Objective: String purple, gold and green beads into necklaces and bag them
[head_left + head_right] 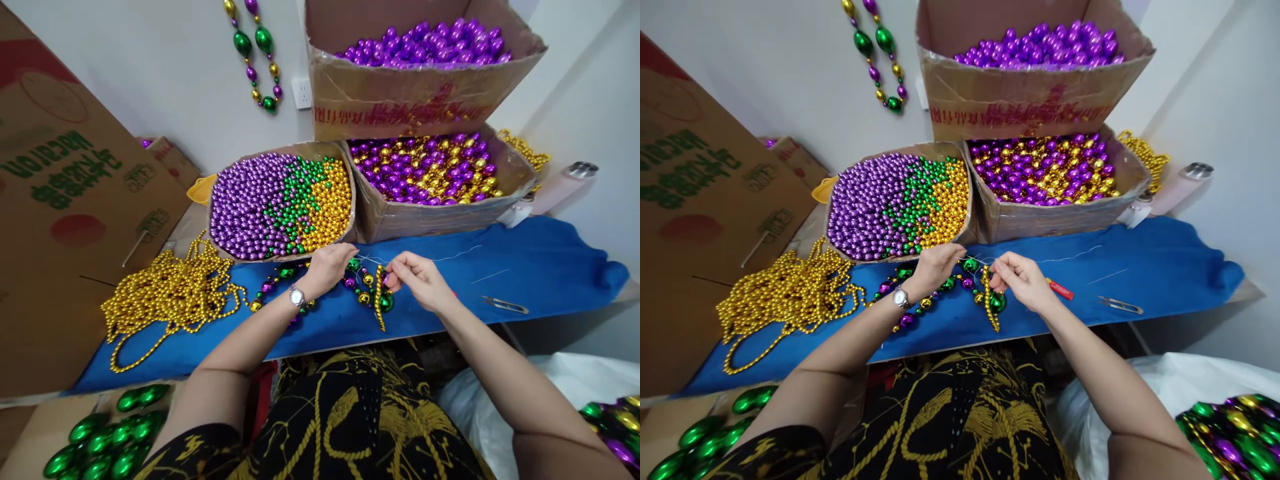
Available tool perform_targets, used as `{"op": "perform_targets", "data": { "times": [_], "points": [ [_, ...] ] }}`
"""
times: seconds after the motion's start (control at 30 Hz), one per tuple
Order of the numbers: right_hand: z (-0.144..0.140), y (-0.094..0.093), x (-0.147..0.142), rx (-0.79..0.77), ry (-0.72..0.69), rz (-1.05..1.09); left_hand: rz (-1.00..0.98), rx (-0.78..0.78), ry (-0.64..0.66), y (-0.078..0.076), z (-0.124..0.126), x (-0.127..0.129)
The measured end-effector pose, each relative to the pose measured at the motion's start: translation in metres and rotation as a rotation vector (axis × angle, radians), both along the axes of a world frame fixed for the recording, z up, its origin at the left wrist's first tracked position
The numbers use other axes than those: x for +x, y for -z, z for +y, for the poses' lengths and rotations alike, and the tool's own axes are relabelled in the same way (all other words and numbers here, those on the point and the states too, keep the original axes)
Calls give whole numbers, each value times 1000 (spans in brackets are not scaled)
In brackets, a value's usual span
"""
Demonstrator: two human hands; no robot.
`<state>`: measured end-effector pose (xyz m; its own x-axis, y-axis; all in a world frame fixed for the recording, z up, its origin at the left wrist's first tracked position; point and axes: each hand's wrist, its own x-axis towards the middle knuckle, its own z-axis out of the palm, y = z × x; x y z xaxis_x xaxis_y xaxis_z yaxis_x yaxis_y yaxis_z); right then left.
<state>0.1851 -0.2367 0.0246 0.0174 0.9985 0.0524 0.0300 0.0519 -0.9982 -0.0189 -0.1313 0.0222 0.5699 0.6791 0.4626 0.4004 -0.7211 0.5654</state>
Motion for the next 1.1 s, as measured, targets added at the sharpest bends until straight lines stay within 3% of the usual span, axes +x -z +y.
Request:
{"op": "perform_targets", "data": {
  "times": [0.1,0.2,0.23,0.3,0.47,0.57,0.67,0.8,0.97,1.03,1.1],
  "points": [
    [1,13,5,-8,70,29,-97,-455,9,4,-4,-11],
    [0,28,8,-60,93,43,-456,-1044,146,2,-15,-17],
    [-1,32,8,-94,94,59,-587,-1181,186,1,-19,-17],
    [-2,39,7,-159,117,127,-808,-1310,225,-3,-24,-15],
    [4,31,6,-102,261,518,-1058,-1298,292,-13,-26,5],
    [15,8,6,36,247,665,-1055,-1280,336,-23,-24,19],
    [24,-16,5,137,185,680,-981,-1193,389,-34,-21,26],
    [25,-29,7,166,133,620,-883,-1035,408,-41,-18,15],
    [20,-27,10,158,191,514,-783,-1006,392,-39,-17,8],
    [20,-32,10,230,257,330,-756,-969,408,-47,-17,12],
    [22,-41,9,336,336,-51,-737,-911,409,-61,-15,18]
  ]
}}
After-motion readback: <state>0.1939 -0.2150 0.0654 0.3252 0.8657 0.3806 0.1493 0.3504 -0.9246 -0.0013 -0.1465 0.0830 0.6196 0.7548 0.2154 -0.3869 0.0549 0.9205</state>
